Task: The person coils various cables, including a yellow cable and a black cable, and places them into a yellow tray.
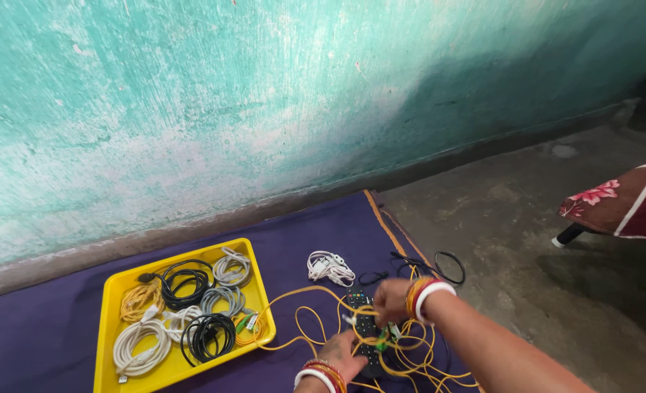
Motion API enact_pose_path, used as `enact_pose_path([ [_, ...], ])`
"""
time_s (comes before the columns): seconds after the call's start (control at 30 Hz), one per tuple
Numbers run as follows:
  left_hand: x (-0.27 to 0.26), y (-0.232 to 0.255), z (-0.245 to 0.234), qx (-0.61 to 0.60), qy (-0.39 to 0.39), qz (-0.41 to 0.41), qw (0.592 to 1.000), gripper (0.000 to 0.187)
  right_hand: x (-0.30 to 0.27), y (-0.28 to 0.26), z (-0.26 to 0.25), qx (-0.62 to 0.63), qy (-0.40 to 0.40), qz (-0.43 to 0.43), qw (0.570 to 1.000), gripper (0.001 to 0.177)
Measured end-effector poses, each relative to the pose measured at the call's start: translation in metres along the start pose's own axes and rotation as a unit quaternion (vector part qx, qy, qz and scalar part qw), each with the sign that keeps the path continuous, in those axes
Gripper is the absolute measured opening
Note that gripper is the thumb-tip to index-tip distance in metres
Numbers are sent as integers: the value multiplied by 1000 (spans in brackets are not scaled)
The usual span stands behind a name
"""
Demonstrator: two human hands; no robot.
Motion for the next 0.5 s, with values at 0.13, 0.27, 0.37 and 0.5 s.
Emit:
enact_pose_path([
  [0.13, 33, 17, -3, -236, 18, 68, 969, 36, -27, -39, -59, 190, 8, -78, 979, 17],
  [0.27, 70, 53, -31, -411, 34, 24, 911, 21, -65, -67, -111, 285, 92, -121, 946, 21],
  [0.37, 64, 108, -68, -439, 35, 38, 897, 14, -79, -81, -148, 373, 138, -177, 900, 22],
  [0.5, 23, 192, -129, -160, 146, 124, 968, 12, -112, -93, -186, 423, 231, -221, 848, 24],
])
Point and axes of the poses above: each hand's wrist, its own x-axis towards the middle knuckle, its own z-axis out of the palm, y = z × x, the point moved 6 cm from there along x, towards the middle knuckle, and after that the axes turned 11 degrees about -x, right-handed, at the moved point
